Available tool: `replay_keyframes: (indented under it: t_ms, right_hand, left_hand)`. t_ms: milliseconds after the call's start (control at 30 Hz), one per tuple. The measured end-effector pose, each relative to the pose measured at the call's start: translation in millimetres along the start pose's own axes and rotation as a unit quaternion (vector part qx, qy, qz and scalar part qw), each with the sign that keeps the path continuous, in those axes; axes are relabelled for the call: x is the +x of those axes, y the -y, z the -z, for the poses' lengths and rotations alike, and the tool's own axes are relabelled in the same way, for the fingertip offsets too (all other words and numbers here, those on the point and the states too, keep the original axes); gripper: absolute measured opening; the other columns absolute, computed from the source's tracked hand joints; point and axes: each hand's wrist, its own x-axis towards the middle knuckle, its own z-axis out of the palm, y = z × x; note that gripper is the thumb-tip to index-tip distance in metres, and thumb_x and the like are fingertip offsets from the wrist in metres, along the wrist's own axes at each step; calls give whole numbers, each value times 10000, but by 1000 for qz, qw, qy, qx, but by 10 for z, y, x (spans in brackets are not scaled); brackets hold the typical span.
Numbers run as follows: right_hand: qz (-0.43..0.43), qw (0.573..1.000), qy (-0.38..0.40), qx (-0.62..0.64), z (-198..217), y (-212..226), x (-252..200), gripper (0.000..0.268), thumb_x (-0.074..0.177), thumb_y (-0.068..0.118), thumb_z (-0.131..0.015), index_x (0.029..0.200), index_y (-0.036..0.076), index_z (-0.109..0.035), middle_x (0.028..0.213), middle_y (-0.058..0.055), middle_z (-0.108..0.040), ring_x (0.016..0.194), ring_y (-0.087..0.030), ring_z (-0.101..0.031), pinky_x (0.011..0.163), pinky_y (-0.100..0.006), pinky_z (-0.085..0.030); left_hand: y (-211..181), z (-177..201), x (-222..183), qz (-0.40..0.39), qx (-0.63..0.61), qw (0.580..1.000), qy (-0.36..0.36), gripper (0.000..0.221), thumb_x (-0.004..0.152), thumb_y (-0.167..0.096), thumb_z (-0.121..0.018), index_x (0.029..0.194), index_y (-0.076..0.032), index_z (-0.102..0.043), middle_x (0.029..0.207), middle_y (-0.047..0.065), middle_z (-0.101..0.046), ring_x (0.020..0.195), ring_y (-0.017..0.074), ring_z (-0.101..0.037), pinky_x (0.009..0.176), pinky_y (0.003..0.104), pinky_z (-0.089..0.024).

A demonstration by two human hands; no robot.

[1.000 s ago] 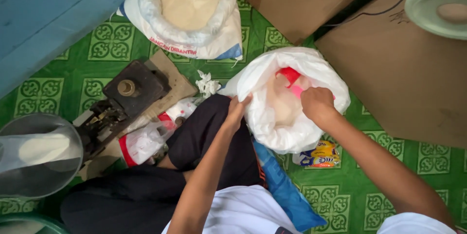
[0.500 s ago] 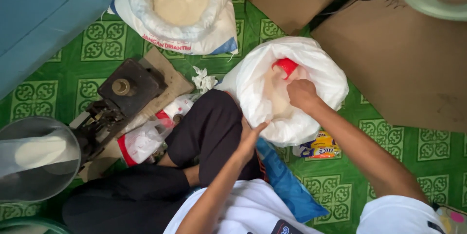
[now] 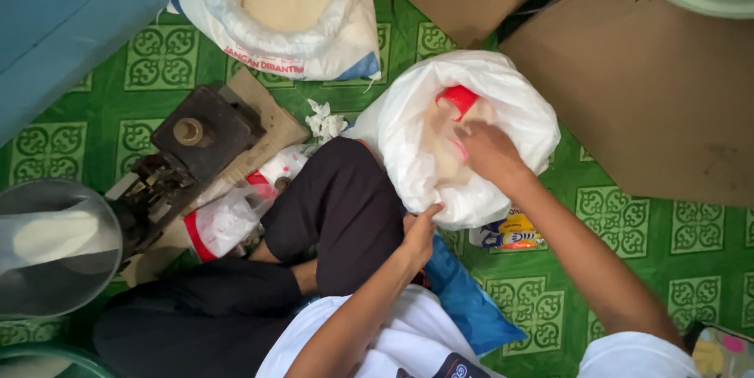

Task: Filling small bags or containers with white powder from a large sack using a plastic scoop.

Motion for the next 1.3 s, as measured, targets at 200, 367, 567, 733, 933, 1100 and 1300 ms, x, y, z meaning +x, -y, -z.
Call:
replay_keyframes:
  t_ms: [200,367,567,733,933,1100,1300]
  right_hand:
    - [-127,852,-467,199,938,283,-882,372,830,-128,-637,1200,-118,-595,1071,-234,-503,914,-398,-548,722,-431,-538]
    - [-316,767,-430,357,-191,-3,-1146,449,921,55,-615,1324,-18,-430,1148,-226,-480,1037,-380,-535,832,-466,-487]
    - [-427,760,-262,414,-564,184,-1063,585,932,421,-657,1266,-12,-452,1163,-299,-559,1144,-485,-542,951,-550,-430]
    - [-469,749,-249,396,-1278,-288,-951,415,969,408,-551,1086,14,-609,1042,-280,-661,1077,-453,-606,885,-546,-472]
    - [-464,505,-342,642,-1665,-540,-837,580,888,209,-752,1278,-118,-474,1142,-261,-542,1057,-309,-551,935,-475,-424]
    - [-389,329,-170,843,-2256,-1017,-788,532,944,270,-674,1343,-28,-488,1230,-152,-618,1126,-325,-632,962,-434,-496]
    - [-491,425,-177,740,-2178,-1006,-763,544,887,388,-679,1300,58,-551,1194,-142,-622,1117,-333,-613,889,-461,-508]
  left_hand:
    - [401,135,464,54,-30,998,-13,919,669,-163,-913,1376,48,-365,1180,167,-402,1046,279,-445,1008,481,-406]
    - [505,106,545,34,-42,998,-21,662,697,-74,-832,1229,68,-464,1012,120,-370,935,262,-445,915,391,-421]
    - [530,59,451,40,-63,997,26,610,793,7,-769,1242,81,-363,1118,210,-313,1122,355,-401,1030,450,-339]
    - [805,24,496,39,-89,993,68,838,771,85,-760,1451,67,-272,1413,295,-354,1314,441,-405,1035,514,-401]
    - [1076,225,842,63,-44,989,124,1025,745,80,-838,1520,-73,-185,1496,199,-373,1314,342,-410,1080,519,-329]
    - [524,-10,431,46,30,992,115,1109,768,63,-816,1584,-80,-78,1540,305,-239,1386,365,-303,1116,439,-329]
    - [915,386,1176,-30,238,968,79,1113,697,-271,-959,1523,-22,-257,1472,268,-398,1344,409,-427,1071,457,-448]
